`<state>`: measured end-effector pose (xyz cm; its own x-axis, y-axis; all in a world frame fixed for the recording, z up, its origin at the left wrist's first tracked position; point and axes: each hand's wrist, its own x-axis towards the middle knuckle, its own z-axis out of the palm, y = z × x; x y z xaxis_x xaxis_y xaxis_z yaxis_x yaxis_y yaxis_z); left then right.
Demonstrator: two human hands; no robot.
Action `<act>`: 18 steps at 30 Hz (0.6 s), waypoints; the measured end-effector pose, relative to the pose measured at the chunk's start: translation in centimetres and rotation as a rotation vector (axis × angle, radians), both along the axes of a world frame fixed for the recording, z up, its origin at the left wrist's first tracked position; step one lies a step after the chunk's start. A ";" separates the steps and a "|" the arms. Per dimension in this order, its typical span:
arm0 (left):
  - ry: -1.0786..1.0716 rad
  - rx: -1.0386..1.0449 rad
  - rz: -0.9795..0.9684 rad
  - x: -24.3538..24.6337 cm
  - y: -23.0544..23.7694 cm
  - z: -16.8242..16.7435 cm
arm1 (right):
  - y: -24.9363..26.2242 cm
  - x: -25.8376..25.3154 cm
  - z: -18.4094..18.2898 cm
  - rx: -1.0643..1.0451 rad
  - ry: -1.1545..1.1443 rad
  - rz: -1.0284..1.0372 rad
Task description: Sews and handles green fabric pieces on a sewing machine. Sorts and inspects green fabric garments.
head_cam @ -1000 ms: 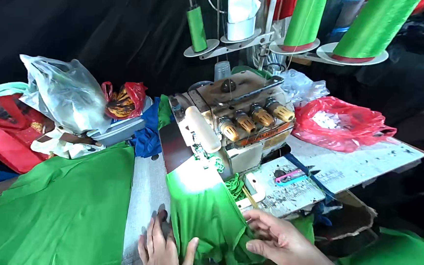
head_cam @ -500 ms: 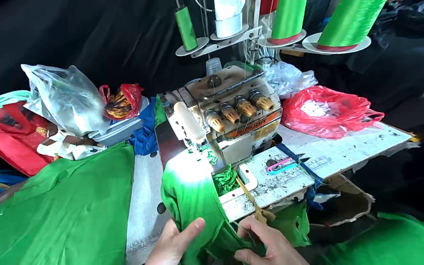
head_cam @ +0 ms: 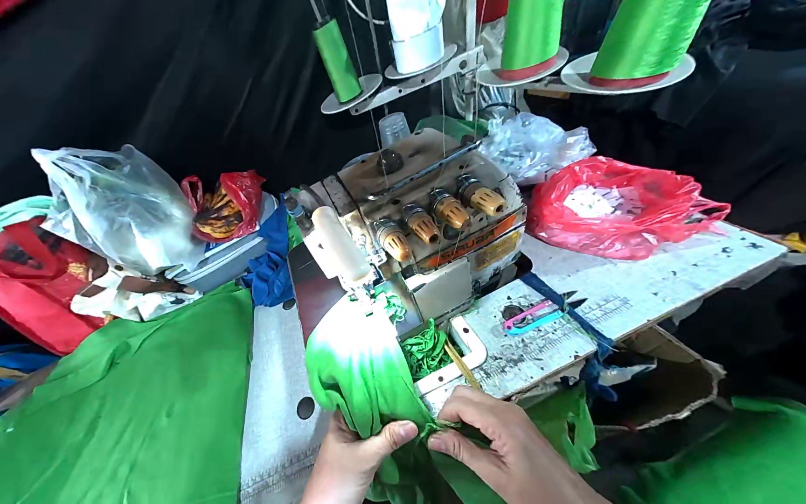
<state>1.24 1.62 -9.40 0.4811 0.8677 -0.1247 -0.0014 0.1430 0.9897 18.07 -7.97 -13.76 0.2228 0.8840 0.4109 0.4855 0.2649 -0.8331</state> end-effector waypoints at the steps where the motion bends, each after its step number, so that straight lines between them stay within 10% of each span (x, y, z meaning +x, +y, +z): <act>1: -0.011 -0.010 0.002 0.0 0.0 0.0 | 0.0 0.0 0.1 0.010 0.009 -0.001; 18: -0.116 0.071 0.222 -3.5 2.4 5.4 | -1.5 0.8 5.5 0.139 0.280 0.280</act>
